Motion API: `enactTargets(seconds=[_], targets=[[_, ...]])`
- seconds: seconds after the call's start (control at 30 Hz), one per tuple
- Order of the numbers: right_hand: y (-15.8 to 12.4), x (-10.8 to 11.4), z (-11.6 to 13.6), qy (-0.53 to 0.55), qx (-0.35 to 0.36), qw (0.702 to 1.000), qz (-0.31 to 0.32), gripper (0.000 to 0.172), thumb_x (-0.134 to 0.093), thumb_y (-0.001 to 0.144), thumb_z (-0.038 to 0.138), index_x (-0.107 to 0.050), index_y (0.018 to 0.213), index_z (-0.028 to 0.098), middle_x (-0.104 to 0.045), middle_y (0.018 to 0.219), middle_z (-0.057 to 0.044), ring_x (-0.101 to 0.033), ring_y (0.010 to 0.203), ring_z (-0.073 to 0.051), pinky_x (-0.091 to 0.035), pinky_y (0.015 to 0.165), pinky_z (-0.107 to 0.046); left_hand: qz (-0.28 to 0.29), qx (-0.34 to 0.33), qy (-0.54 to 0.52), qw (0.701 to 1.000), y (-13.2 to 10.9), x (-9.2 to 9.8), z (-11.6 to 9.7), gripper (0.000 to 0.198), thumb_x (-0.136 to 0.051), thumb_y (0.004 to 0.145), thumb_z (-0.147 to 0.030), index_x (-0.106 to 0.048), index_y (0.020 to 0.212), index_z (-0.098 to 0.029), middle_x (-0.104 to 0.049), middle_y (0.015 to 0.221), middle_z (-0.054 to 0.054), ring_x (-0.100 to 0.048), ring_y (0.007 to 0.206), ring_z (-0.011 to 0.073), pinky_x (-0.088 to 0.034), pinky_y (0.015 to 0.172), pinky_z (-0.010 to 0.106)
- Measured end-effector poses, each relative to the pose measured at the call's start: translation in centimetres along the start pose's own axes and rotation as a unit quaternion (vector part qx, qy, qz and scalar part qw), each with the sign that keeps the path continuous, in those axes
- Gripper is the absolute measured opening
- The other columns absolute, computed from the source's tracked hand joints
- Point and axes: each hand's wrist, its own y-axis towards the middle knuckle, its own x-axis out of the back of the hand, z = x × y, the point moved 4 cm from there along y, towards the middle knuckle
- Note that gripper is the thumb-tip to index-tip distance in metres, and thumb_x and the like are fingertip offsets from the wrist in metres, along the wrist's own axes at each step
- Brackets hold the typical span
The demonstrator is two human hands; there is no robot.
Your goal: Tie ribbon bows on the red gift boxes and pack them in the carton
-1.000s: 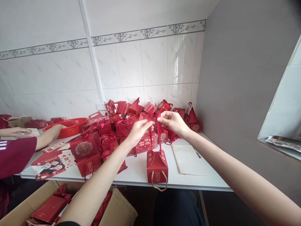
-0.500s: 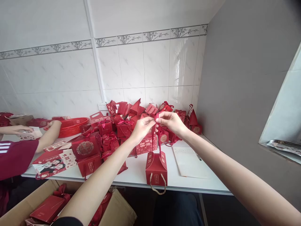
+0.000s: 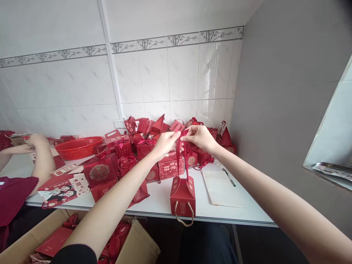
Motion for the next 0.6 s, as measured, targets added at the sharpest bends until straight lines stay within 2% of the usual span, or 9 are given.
enactTargets(seconds=[0.1,0.17,0.23,0.3,0.37,0.47,0.6], targets=[[-0.4,0.2,0.2,-0.014,0.03,0.999,-0.008,0.029,-0.071,0.064,0.039,-0.054,0.057,0.017,-0.056,0.056,0.003,-0.047,0.051,-0.01,-0.038,0.053,-0.026,-0.013,0.012,0.001,1.0,0.2,0.1,-0.1,0.033,-0.059,0.078,-0.046,-0.055,0.07,-0.014,-0.061,0.054,0.001,-0.062,0.048,0.0156,-0.05,0.048,0.026],[-1.0,0.2,0.1,-0.012,0.048,0.999,-0.013,0.028,-0.069,0.067,0.041,-0.058,0.058,0.017,-0.059,0.063,0.001,-0.052,0.058,-0.012,-0.041,0.057,-0.028,-0.03,0.02,-0.001,0.999,0.2,0.2,0.0,0.033,-0.058,0.078,-0.046,-0.055,0.07,-0.014,-0.061,0.055,0.001,-0.061,0.046,0.0146,-0.05,0.048,0.026],[-1.7,0.0,-0.1,-0.019,0.07,0.997,-0.008,0.024,-0.07,0.067,0.04,-0.063,0.061,0.018,-0.061,0.078,-0.003,-0.057,0.072,-0.016,-0.045,0.066,-0.03,-0.045,0.018,0.001,0.999,0.1,0.4,0.2,0.034,-0.058,0.077,-0.047,-0.054,0.069,-0.015,-0.06,0.055,0.001,-0.06,0.046,0.014,-0.05,0.048,0.026],[-2.3,-0.2,-0.4,-0.029,0.088,0.996,0.007,0.019,-0.071,0.066,0.039,-0.068,0.065,0.02,-0.059,0.092,-0.005,-0.058,0.086,-0.018,-0.046,0.076,-0.033,-0.056,0.006,0.017,0.998,0.1,0.5,0.3,0.036,-0.057,0.077,-0.049,-0.052,0.067,-0.016,-0.059,0.054,0.0,-0.06,0.046,0.0133,-0.049,0.047,0.025],[-2.8,-0.4,-0.7,-0.038,0.099,0.994,0.02,0.016,-0.071,0.067,0.037,-0.071,0.068,0.021,-0.057,0.096,-0.005,-0.058,0.092,-0.02,-0.045,0.082,-0.035,-0.062,-0.011,0.051,0.997,0.1,0.6,0.2,0.038,-0.056,0.077,-0.051,-0.051,0.065,-0.016,-0.057,0.054,0.0,-0.059,0.047,0.0129,-0.048,0.046,0.024],[-3.3,-0.3,-0.7,-0.045,0.095,0.994,0.03,0.014,-0.066,0.072,0.034,-0.073,0.071,0.022,-0.06,0.1,-0.006,-0.057,0.098,-0.021,-0.044,0.086,-0.035,-0.039,-0.034,0.096,0.994,0.0,0.5,-0.3,0.04,-0.055,0.077,-0.054,-0.049,0.064,-0.017,-0.058,0.057,0.001,-0.061,0.051,0.015,-0.051,0.049,0.027],[-3.8,-0.4,-0.4,-0.049,0.077,0.994,0.054,0.027,-0.053,0.082,0.033,-0.071,0.065,0.021,-0.066,0.095,-0.006,-0.06,0.094,-0.02,-0.045,0.083,-0.033,-0.013,-0.063,0.13,0.989,-0.3,0.4,-0.9,0.044,-0.054,0.075,-0.058,-0.046,0.06,-0.017,-0.06,0.06,0.002,-0.063,0.058,0.0175,-0.052,0.054,0.03]])
